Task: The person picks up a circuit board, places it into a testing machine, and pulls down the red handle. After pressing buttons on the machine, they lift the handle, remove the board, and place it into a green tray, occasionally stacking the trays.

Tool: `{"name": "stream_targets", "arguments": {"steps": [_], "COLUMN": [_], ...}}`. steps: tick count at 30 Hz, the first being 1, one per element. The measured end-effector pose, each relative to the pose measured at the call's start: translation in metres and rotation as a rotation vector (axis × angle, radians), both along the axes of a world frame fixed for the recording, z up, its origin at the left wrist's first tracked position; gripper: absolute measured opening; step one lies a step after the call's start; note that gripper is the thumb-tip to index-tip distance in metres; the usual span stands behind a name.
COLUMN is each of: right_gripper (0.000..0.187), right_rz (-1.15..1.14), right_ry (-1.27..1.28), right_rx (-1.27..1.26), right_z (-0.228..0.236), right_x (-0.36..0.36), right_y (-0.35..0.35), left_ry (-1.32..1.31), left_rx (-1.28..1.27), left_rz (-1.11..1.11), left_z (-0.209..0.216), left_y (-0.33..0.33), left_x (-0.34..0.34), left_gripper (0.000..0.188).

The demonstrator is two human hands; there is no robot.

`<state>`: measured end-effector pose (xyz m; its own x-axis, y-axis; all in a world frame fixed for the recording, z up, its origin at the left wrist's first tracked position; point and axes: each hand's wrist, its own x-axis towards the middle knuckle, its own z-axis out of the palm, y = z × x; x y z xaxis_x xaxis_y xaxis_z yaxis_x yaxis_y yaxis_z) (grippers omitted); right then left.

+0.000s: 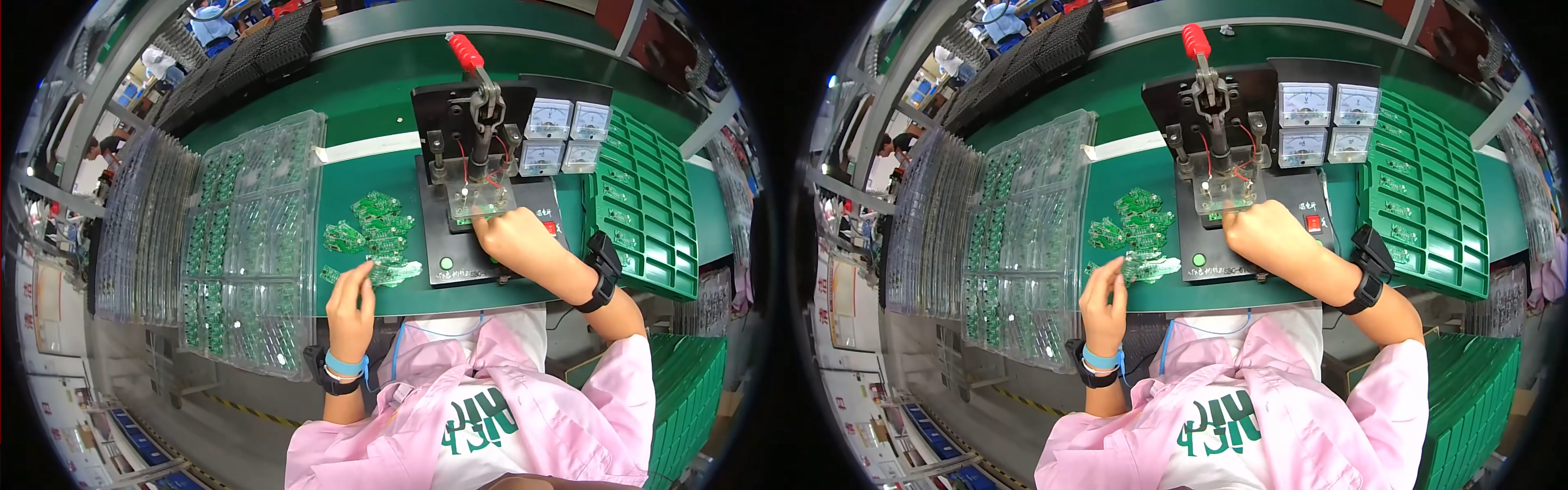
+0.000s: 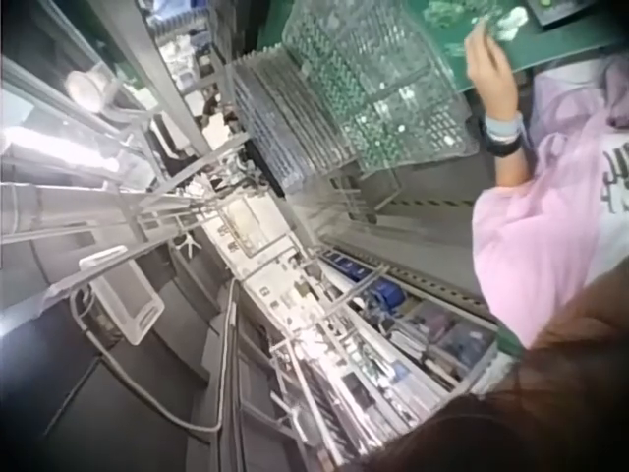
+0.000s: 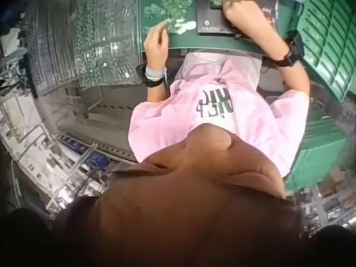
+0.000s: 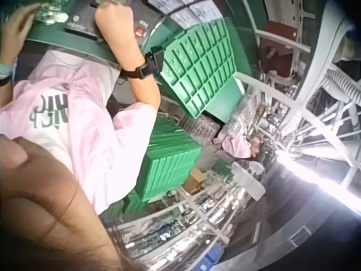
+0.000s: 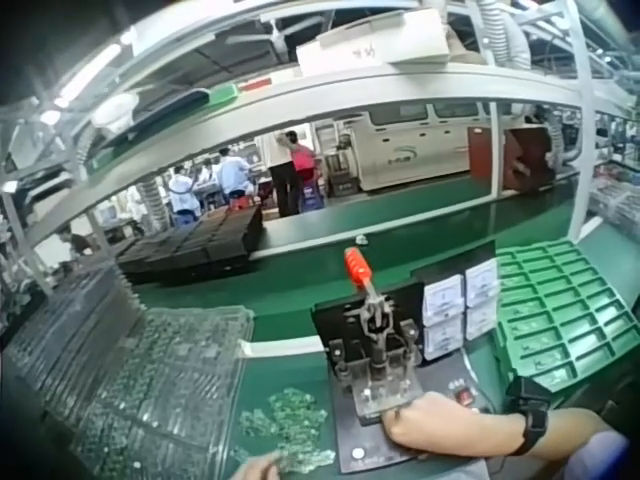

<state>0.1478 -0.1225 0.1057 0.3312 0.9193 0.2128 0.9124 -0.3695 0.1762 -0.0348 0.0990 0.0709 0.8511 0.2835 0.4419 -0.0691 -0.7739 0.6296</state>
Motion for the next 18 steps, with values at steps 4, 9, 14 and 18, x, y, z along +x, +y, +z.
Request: {"name": "stream_targets", "arguments": {"steps": [4,9,14,18], "right_gripper": [0.015,0.017,0.028,0.034], "right_rz": [0.049,-0.009,-0.094,-0.694], "right_ry": [-0.003,0.057,0.141,-0.007], "right_rx": [0.106,0.234,0.744,0.811], "right_z": [-0.008,-0.015,-0.014,-0.023], "right_x": [0.003,-0.005,-0.007,0.029], "right_y": [-0.001,-0.026,-0.082,-0.187], "left_ry": [-0.088,-0.036,0.107,-0.045], "left_rx": [-0.110,-0.332,-0.478,-0.458], "left_rz": [0.033,-0.030,0.034,0.007], "left_z": [0.007,-0.003,-0.003,-0.003], "left_y": [-0.008,-0.021,-0.040,-0.043], "left_x": [0.016,0.027,0.040,0.043], "left_gripper": [0.023,0.016,0.008,0.015]}}
